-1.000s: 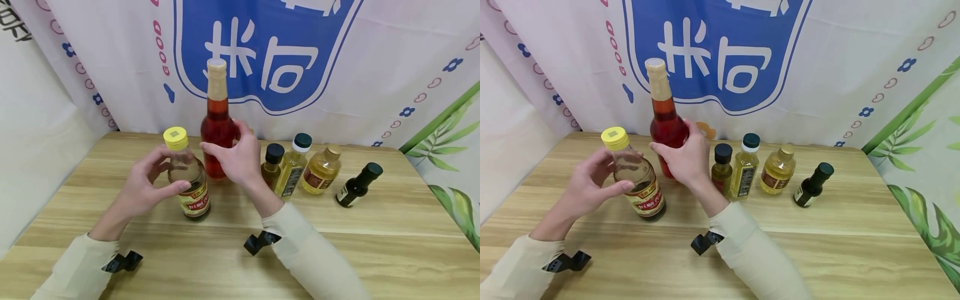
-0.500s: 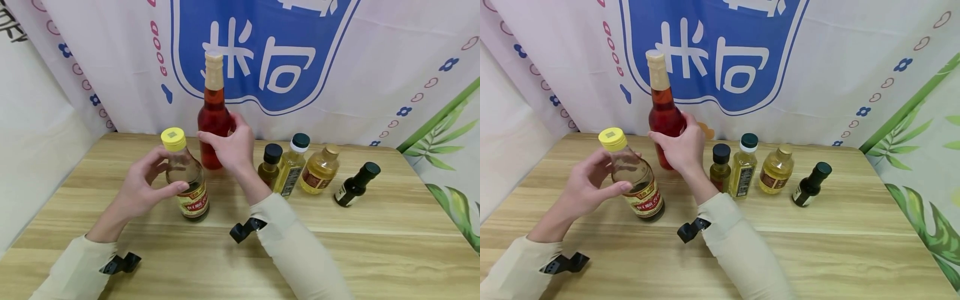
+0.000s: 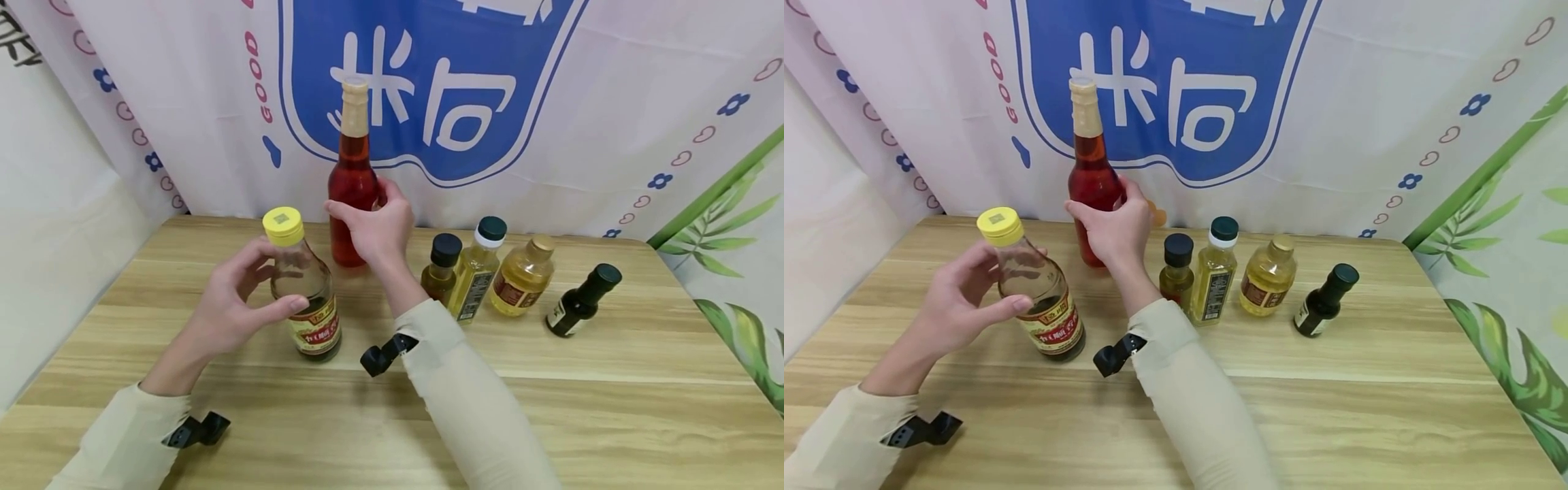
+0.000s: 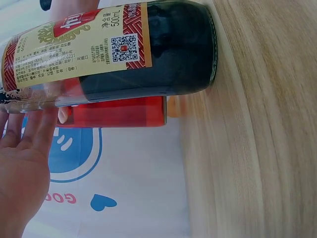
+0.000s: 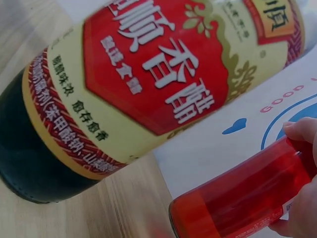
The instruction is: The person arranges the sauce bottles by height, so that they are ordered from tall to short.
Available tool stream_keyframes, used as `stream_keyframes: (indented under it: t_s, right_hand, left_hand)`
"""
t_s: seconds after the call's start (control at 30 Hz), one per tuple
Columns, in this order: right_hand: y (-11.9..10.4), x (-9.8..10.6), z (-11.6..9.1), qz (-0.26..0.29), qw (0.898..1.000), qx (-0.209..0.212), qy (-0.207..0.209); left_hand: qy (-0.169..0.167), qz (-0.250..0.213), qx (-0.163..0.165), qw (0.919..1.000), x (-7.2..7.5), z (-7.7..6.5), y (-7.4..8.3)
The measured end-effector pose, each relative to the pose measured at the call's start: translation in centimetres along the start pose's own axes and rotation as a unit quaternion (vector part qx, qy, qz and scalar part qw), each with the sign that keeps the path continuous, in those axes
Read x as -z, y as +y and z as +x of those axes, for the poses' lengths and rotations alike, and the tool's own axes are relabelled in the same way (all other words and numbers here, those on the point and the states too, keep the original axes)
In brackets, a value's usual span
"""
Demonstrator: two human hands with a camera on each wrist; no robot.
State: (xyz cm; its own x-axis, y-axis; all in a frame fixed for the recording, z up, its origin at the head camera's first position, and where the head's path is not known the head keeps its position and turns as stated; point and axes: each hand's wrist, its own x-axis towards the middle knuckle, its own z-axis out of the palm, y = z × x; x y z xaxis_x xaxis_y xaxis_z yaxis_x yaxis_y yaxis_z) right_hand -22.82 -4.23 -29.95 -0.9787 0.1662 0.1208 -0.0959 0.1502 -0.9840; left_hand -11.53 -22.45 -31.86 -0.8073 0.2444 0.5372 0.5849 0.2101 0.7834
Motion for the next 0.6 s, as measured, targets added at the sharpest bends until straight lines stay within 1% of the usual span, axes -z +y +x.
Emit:
stream_keyframes:
  t_s: [0.23,0.4,0.6]
  right_hand:
    - [0.3,-0.9,0.7,-0.003,1.0,-0.002,-0.003]
    - [0.8,-1.5,1.1,0.001,1.0,-0.002,-0.007]
    - [1.4,-2.1,1.2,-0.009,1.0,-0.004,-0.009]
  left_hand:
    - [0.0,-0.005,-0.005,1.0,0.1,0.1,-0.1]
    - [0.001,-0.002,-0.001,1.0,0.1,0.1,-0.1]
    - [0.001,0.008,0.004,1.0,0.1,0.0,0.0]
